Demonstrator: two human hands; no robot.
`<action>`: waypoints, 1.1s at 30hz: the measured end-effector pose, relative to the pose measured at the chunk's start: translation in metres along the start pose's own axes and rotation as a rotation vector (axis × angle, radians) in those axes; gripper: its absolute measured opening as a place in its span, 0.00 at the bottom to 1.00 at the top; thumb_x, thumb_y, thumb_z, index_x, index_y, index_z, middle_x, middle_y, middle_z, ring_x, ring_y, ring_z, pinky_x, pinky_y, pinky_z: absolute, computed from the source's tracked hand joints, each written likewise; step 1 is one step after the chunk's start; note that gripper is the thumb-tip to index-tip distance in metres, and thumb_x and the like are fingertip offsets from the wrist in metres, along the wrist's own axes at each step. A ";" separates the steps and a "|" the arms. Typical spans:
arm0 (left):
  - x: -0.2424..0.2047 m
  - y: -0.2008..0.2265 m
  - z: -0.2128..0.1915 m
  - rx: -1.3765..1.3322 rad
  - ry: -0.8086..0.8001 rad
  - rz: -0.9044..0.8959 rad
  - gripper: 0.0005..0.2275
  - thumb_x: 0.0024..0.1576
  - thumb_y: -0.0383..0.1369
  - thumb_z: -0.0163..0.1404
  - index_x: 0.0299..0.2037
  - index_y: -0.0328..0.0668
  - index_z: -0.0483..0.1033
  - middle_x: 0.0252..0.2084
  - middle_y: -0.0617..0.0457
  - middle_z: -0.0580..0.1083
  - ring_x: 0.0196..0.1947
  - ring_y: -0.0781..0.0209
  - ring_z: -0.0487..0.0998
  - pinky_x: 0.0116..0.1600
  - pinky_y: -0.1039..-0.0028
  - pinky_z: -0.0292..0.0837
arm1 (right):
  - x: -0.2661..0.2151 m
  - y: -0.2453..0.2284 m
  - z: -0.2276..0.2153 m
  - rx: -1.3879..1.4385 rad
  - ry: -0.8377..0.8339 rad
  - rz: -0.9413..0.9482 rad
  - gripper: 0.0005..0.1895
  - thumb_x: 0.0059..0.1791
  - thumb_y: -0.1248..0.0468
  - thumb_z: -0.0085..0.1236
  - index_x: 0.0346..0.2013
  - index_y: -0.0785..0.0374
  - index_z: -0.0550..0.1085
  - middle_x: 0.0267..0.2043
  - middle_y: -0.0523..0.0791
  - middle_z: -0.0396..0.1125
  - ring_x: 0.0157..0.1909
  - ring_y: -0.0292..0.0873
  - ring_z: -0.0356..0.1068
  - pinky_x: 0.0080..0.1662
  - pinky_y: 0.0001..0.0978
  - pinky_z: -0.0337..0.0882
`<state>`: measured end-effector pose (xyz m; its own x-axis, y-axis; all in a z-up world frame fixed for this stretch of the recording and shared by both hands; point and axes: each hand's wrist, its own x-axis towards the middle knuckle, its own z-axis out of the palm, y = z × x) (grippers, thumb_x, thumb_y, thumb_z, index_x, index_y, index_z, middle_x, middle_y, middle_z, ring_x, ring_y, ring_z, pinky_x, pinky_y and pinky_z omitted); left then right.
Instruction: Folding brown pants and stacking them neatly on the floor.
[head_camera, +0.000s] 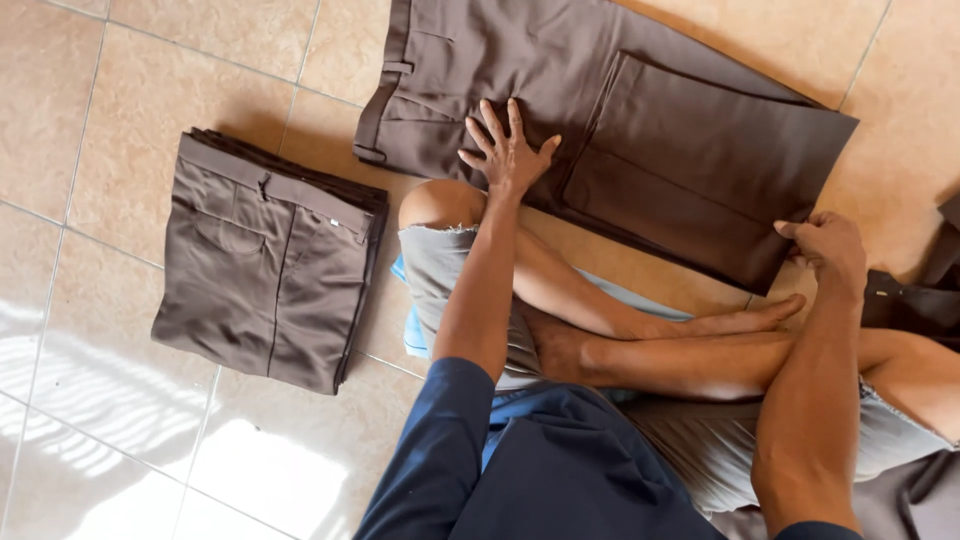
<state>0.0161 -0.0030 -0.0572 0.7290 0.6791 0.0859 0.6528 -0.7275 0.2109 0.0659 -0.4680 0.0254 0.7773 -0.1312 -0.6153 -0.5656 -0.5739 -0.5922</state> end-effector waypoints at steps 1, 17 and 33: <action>0.008 -0.007 0.007 0.042 -0.068 0.043 0.49 0.46 0.73 0.53 0.74 0.58 0.56 0.78 0.39 0.43 0.76 0.28 0.44 0.65 0.20 0.43 | -0.004 -0.006 0.001 0.000 -0.011 0.038 0.12 0.53 0.64 0.62 0.33 0.61 0.67 0.25 0.43 0.59 0.19 0.36 0.53 0.22 0.27 0.51; 0.042 -0.026 -0.031 0.105 -0.253 0.050 0.54 0.43 0.80 0.50 0.77 0.71 0.46 0.80 0.54 0.37 0.79 0.42 0.40 0.67 0.26 0.40 | 0.012 0.011 0.019 0.094 -0.033 -0.003 0.17 0.54 0.54 0.66 0.42 0.64 0.72 0.33 0.45 0.66 0.28 0.39 0.67 0.29 0.25 0.70; -0.003 -0.004 -0.028 -0.220 0.162 0.564 0.32 0.59 0.49 0.56 0.72 0.52 0.61 0.76 0.40 0.55 0.70 0.32 0.63 0.70 0.40 0.56 | 0.003 -0.006 0.022 0.358 -0.047 0.018 0.10 0.53 0.67 0.58 0.30 0.57 0.67 0.24 0.39 0.58 0.21 0.32 0.54 0.23 0.22 0.60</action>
<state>0.0055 0.0005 -0.0313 0.8973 0.2153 0.3853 0.1068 -0.9529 0.2838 0.0657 -0.4476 0.0156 0.7575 -0.0971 -0.6455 -0.6462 -0.2515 -0.7205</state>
